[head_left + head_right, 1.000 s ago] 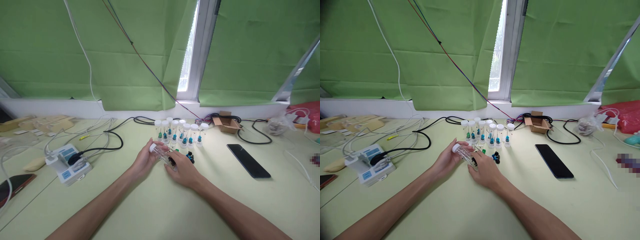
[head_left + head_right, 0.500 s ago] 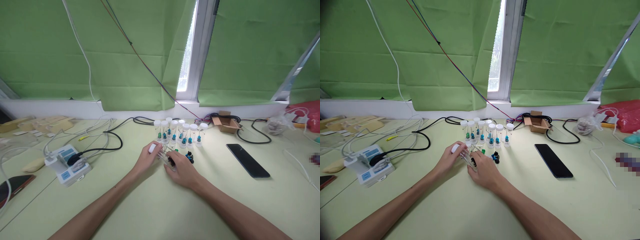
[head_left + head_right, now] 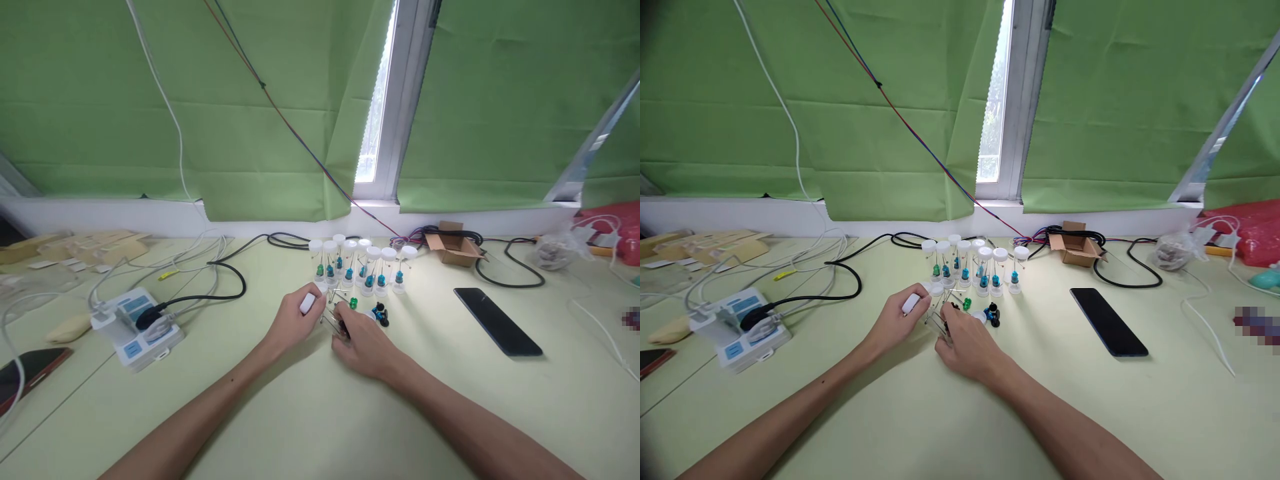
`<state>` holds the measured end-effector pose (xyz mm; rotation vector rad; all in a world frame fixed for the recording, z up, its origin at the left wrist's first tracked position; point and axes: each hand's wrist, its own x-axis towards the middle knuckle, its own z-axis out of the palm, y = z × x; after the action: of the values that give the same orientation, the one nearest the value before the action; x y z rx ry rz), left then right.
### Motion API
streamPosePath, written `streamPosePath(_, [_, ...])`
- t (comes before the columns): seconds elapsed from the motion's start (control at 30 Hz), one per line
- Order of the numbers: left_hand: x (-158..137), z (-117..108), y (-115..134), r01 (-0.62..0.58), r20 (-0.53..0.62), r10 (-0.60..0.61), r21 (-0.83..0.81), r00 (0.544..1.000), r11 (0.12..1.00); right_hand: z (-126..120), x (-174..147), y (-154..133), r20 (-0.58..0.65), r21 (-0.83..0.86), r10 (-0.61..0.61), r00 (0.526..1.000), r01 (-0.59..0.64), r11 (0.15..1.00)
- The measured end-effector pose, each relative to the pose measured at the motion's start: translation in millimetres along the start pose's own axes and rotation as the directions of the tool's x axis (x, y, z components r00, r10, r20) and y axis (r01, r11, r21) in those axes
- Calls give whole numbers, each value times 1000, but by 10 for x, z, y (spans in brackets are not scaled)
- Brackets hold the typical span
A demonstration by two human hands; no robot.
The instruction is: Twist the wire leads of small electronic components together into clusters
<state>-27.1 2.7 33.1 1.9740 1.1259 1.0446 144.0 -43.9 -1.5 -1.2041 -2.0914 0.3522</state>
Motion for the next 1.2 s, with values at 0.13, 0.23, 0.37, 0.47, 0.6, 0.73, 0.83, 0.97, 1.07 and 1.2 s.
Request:
streamPosePath(0.13, [-4, -13, 6, -43, 2, 43, 7, 999, 999, 11, -8, -3, 31, 18, 4, 1000, -4, 1000])
streamPosePath(0.23, [-17, -17, 11, -65, 8, 65, 6, 998, 998, 15, -9, -4, 32, 12, -7, 999, 6, 1000])
streamPosePath(0.37, [-29, -17, 19, -76, 8, 75, 10, 997, 997, 18, -5, -8, 31, -2, -14, 999, 14, 1000])
streamPosePath(0.47, [-30, -11, 30, -78, 2, 78, 9, 997, 997, 20, -5, -10, 28, -25, -8, 1000, 9, 1000])
streamPosePath(0.6, [-39, 3, 42, -67, -14, 67, 33, 998, 997, 29, -6, 1, 24, -44, -8, 1000, 9, 999])
streamPosePath(0.73, [-57, 16, 48, -45, -39, 49, 86, 998, 995, 36, 2, 3, 26, -39, 4, 1000, -3, 999])
streamPosePath(0.83, [-68, 23, 53, -54, -73, 63, 115, 995, 992, 36, 6, -7, 30, -35, 15, 999, -13, 999])
streamPosePath(0.97, [-72, 33, 52, -91, -108, 107, 147, 988, 985, 41, 4, -7, 26, -24, 10, 1000, -10, 1000])
streamPosePath(1.07, [-71, 43, 41, -110, -119, 131, 164, 984, 980, 50, 3, 4, 20, -15, 0, 1000, 0, 1000])
streamPosePath(1.2, [-75, 54, 23, -134, -126, 159, 184, 979, 974, 54, 2, 10, 21, -11, -6, 1000, 7, 1000])
